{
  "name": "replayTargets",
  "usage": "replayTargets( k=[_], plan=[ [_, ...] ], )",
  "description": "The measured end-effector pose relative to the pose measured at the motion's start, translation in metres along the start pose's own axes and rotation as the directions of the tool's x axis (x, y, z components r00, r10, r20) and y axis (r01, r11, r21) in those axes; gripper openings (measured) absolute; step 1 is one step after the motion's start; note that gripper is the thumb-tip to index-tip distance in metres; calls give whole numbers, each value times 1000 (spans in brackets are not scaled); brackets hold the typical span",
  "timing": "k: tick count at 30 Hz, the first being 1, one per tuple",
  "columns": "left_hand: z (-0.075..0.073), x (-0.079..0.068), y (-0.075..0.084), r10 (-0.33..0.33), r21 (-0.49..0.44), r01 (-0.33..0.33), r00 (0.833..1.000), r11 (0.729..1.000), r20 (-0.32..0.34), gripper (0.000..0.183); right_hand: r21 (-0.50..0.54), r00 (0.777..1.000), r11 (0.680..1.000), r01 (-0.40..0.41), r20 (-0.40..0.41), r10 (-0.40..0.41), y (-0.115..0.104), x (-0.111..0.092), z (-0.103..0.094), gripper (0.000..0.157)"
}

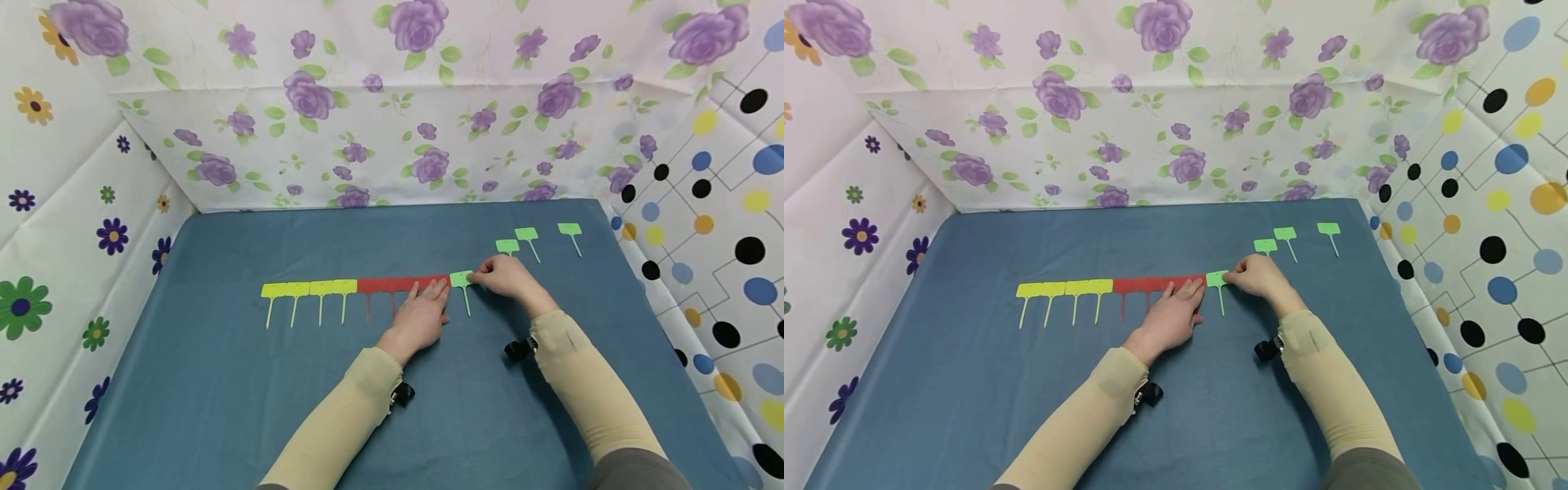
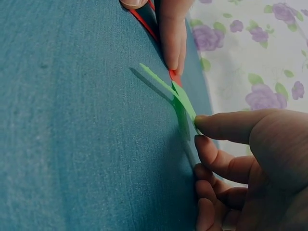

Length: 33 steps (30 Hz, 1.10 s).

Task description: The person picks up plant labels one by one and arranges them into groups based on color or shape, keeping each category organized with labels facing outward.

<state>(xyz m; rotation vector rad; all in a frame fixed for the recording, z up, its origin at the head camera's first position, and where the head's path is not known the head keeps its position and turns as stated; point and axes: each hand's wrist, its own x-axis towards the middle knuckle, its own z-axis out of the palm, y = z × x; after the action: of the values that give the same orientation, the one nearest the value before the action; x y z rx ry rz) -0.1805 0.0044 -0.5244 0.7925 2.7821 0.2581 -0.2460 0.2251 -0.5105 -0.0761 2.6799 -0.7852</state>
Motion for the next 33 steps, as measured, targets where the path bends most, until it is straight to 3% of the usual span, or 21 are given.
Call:
replayTargets(
  k=[19, 33],
  plan=[
    [-3, 3, 4, 4, 33, -4, 1000, 999, -5, 65, -13, 999, 1000, 20, -28, -21, 3, -3, -4, 40],
    [-6, 9, 3, 20, 101, -16, 999, 995, -43, 69, 33, 993, 999, 34, -110, -30, 7, -7, -8, 34]
  ],
)
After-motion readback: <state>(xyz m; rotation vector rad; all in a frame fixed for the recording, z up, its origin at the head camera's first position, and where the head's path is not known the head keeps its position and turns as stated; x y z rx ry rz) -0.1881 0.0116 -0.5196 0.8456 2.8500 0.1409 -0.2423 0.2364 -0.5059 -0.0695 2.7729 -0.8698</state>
